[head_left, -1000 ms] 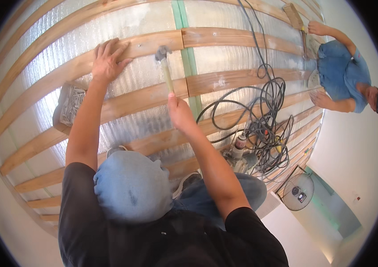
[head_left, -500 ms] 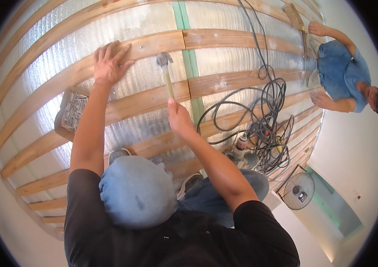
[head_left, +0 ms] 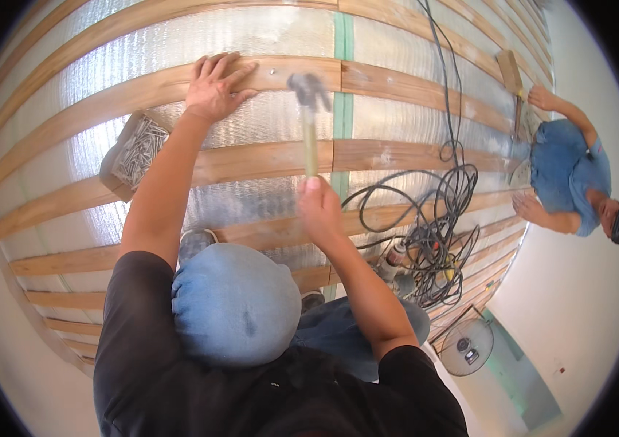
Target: Secure wooden floorboards to the subfloor using a hammer and nails.
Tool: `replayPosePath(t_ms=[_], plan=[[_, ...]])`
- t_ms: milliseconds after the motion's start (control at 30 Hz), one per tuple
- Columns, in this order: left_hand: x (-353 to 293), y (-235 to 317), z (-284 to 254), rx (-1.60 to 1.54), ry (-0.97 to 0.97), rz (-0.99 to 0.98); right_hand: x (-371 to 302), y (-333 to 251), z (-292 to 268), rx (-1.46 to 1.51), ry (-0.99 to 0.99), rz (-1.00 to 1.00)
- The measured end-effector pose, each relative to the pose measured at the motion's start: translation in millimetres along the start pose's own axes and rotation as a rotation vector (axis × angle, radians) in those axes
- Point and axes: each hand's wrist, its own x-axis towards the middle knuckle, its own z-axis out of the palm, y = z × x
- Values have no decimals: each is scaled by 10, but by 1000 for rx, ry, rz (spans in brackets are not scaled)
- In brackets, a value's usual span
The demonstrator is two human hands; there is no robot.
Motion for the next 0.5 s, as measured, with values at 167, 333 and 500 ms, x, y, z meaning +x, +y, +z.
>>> replayPosePath(t_ms=[167, 333, 500], plan=[[-96, -65, -24, -98, 145, 6, 153, -424, 19, 134, -68, -471], [10, 65, -82, -67, 77, 16, 639, 122, 184, 148, -69, -5], [-99, -91, -94, -31, 107, -7, 319, -1019, -108, 288, -136, -70]])
